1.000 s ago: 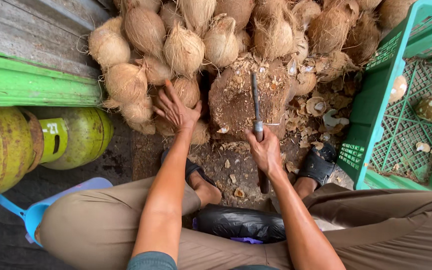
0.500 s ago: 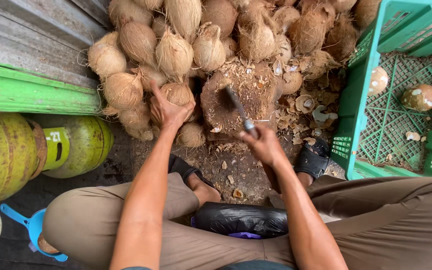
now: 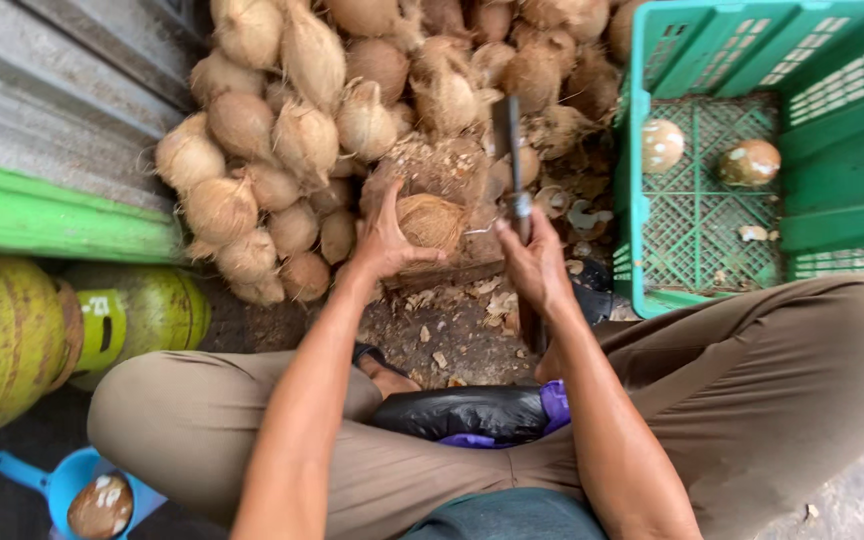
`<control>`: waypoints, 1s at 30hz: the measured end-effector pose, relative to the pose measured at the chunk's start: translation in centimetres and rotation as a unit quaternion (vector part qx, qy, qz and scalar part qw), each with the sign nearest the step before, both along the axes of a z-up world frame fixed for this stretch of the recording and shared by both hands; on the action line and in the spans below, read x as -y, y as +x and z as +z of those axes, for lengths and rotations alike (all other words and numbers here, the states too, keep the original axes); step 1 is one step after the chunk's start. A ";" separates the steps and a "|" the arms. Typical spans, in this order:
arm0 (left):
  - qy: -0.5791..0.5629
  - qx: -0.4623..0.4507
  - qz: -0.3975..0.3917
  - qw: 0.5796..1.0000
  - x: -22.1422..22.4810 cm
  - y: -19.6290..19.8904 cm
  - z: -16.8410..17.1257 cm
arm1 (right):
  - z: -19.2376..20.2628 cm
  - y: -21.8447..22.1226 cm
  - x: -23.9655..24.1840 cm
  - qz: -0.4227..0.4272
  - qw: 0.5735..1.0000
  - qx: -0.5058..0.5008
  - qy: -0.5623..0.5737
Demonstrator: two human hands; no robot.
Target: The person sits on the ground and uses a machete to peel the husk off coconuts. They repeatedly strike the coconut against a wooden stump to remove the outer layer, then place the peeled coconut into a green crate.
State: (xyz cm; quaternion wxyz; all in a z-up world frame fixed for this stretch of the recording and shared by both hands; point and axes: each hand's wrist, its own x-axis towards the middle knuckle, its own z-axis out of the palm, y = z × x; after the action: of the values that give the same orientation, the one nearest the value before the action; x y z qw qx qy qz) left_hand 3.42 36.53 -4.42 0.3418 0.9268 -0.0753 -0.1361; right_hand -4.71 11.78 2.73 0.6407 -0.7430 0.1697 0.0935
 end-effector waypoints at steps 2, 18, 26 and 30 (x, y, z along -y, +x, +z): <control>-0.011 0.067 0.057 0.996 2.4 0.0 -2.1 | 1.0 -0.6 -0.1 0.018 0.998 -0.029 -0.049; -0.052 -0.058 0.342 0.936 3.8 3.7 0.3 | -2.6 -2.2 -2.0 0.087 0.992 -0.064 -0.072; -0.128 -0.082 0.367 0.917 4.2 3.7 0.6 | -4.6 -2.3 -3.4 -0.068 0.983 0.173 0.008; -0.020 -0.050 0.323 0.945 4.3 3.3 1.6 | -4.9 -2.9 -3.0 0.070 0.992 -0.060 -0.086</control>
State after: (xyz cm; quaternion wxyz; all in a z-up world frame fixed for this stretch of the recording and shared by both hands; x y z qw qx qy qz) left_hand 6.72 32.25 -2.86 0.3888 0.8867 0.2422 -0.0628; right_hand -7.66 14.77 -2.21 0.5553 -0.7982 0.1631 0.1672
